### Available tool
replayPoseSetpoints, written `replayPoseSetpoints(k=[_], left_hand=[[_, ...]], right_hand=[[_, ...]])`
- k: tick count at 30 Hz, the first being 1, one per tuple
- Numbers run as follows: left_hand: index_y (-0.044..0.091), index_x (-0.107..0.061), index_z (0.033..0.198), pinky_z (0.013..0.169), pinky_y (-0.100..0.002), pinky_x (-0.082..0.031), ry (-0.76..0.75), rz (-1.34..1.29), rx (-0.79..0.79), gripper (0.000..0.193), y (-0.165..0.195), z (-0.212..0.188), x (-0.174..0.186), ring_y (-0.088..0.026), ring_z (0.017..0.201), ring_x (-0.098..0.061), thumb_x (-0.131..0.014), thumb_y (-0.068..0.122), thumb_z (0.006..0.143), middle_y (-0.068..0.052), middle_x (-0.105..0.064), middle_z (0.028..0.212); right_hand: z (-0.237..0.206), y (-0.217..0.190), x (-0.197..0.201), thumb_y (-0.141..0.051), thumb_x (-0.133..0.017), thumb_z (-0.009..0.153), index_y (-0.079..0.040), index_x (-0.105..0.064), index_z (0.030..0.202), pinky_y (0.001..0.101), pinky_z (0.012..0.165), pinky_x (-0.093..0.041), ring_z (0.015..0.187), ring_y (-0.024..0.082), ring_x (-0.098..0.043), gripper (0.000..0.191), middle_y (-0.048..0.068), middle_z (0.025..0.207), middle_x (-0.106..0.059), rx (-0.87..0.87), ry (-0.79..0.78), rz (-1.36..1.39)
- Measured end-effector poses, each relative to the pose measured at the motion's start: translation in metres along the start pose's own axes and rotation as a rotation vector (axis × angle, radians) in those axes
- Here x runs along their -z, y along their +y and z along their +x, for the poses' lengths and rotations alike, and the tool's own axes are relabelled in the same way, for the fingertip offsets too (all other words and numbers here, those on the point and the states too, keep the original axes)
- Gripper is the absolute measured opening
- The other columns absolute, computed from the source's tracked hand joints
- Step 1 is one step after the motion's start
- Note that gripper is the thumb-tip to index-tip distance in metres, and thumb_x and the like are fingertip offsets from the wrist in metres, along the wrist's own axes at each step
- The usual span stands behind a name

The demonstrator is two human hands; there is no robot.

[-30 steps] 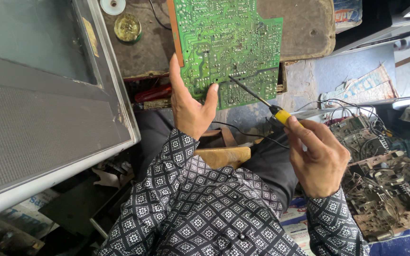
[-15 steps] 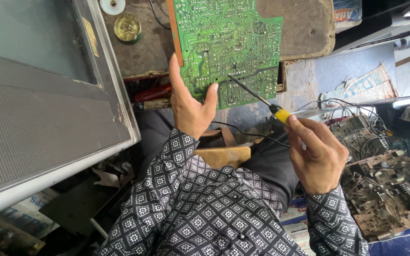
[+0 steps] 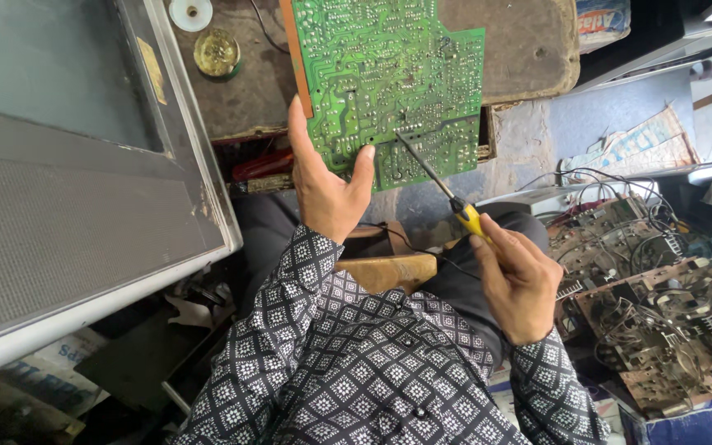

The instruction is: The person uses a soldering iron to apply heat to multiple points on a green circuit board. They hold the board steady with one hand while moving the soldering iron across various solder joints.

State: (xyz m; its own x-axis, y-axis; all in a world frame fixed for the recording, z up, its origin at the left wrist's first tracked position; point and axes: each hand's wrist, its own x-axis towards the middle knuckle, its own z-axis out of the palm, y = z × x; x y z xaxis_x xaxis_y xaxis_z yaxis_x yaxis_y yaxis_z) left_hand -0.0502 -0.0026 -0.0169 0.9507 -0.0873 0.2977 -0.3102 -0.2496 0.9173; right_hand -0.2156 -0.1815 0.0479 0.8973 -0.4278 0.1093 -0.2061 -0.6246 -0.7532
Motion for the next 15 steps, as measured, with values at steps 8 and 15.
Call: replayPoseSetpoints(k=[8, 15], left_hand=[[0.001, -0.013, 0.164, 0.120, -0.043, -0.046, -0.019, -0.002, 0.002, 0.095, -0.001, 0.000, 0.002, -0.036, 0.143, -0.055, -0.078, 0.010, 0.095, -0.027, -0.047, 0.155], [0.001, -0.014, 0.163, 0.116, -0.041, -0.049, -0.024, -0.007, 0.036, 0.095, -0.001, 0.000, 0.002, -0.034, 0.138, -0.059, -0.078, 0.012, 0.094, -0.026, -0.049, 0.153]], right_hand=[[0.004, 0.028, -0.010, -0.004, -0.074, 0.096, 0.001, -0.073, 0.126, 0.0197, 0.053, -0.035, 0.062, 0.000, -0.043, 0.030, 0.000, 0.083, -0.068, -0.109, -0.067, 0.121], [0.005, 0.034, -0.010, -0.006, -0.073, 0.097, 0.000, -0.072, 0.127, 0.0180, 0.055, -0.036, 0.067, -0.002, -0.046, 0.030, -0.005, 0.083, -0.067, -0.157, -0.080, 0.190]])
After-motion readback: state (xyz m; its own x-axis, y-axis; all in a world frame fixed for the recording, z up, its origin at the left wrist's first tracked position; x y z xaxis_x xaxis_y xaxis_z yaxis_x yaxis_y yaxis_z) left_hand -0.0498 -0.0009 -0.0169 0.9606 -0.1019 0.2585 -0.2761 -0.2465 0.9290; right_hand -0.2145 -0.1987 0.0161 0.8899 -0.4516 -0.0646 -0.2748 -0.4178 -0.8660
